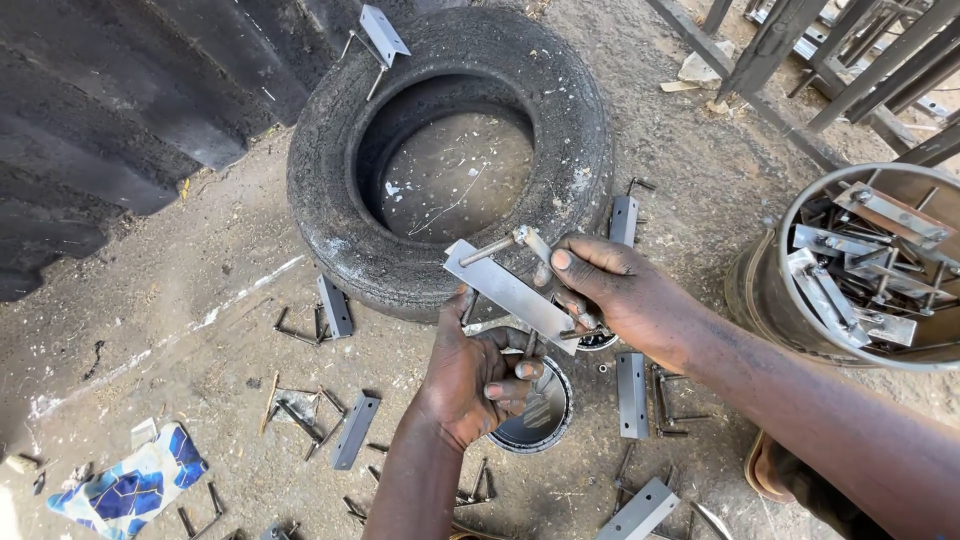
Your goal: Painting small metal brackets with black paint and inserting pins into them
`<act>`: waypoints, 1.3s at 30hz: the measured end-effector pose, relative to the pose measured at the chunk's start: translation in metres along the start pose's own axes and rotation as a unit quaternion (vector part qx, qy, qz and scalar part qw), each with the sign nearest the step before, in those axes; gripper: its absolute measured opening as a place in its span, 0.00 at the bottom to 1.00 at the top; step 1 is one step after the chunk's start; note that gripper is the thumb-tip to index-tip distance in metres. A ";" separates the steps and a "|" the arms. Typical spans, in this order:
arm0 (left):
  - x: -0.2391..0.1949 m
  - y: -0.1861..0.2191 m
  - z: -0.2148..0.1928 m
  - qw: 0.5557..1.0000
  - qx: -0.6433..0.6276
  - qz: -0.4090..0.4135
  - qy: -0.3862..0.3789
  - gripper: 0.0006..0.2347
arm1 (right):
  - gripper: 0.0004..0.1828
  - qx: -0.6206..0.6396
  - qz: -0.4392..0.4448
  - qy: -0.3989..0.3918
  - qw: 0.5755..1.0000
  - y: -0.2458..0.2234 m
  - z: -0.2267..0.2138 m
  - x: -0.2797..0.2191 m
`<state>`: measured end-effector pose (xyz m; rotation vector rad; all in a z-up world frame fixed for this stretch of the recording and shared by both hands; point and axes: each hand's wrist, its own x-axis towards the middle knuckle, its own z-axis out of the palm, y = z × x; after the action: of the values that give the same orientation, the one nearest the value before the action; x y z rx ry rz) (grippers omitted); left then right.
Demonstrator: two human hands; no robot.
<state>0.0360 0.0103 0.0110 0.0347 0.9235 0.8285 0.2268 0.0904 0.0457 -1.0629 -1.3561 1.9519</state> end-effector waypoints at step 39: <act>-0.010 -0.007 0.035 0.981 0.147 0.062 0.110 0.32 | 0.08 -0.399 -0.094 0.095 0.907 -0.020 0.028 -0.021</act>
<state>0.0619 0.0100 0.0368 0.2633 1.2573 0.8155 0.2147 0.0662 0.0758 -1.3553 -2.1131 1.0992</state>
